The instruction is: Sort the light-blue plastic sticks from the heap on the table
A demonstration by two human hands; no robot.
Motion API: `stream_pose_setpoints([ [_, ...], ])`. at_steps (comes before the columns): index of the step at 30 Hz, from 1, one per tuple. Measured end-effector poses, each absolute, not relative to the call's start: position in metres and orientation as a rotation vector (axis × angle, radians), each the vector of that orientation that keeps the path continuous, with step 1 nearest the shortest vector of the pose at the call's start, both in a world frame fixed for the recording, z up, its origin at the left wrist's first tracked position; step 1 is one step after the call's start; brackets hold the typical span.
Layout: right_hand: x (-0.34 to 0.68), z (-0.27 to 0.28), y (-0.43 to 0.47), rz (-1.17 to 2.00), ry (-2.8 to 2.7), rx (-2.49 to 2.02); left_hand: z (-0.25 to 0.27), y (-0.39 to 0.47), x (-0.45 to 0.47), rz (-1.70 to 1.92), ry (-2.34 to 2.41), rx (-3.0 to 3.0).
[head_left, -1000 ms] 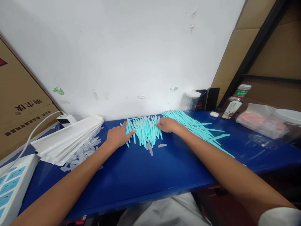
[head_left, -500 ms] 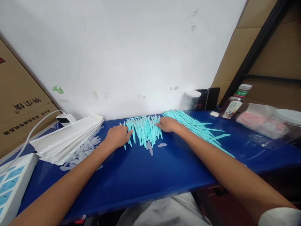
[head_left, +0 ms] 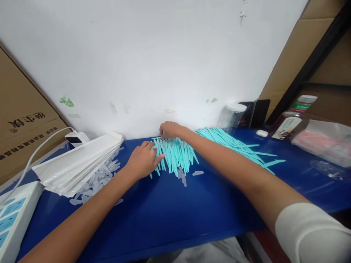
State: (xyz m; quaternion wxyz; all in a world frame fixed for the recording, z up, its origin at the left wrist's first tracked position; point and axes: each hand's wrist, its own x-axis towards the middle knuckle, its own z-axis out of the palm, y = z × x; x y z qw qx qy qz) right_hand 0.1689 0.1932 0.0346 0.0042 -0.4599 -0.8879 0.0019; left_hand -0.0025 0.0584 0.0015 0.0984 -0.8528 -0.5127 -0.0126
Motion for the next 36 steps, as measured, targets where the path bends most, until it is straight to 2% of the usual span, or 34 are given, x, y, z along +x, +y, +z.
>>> stream_pose_setpoints([
  [4, 0.151, 0.023, 0.201, -0.011, -2.872, -1.446, 0.002, 0.065, -0.011, -0.123, -1.591, -2.435],
  [8, 0.153, 0.02, 0.206, -0.02, -2.896, -1.451, 0.006, 0.07, -0.019, -0.055, -1.845, -2.342],
  [18, 0.151, 0.011, 0.224, -0.061, -2.945, -1.441, 0.02, 0.067, -0.029, 0.203, -2.032, -2.704],
  [30, 0.165, 0.015, 0.211, -0.383, -2.793, -1.302, -0.005, 0.089, -0.048, -0.261, -1.88, -2.733],
  [36, 0.161, 0.032, 0.17, -0.51, -2.815, -1.035, -0.005, 0.095, -0.056, -0.309, -1.869, -2.799],
])
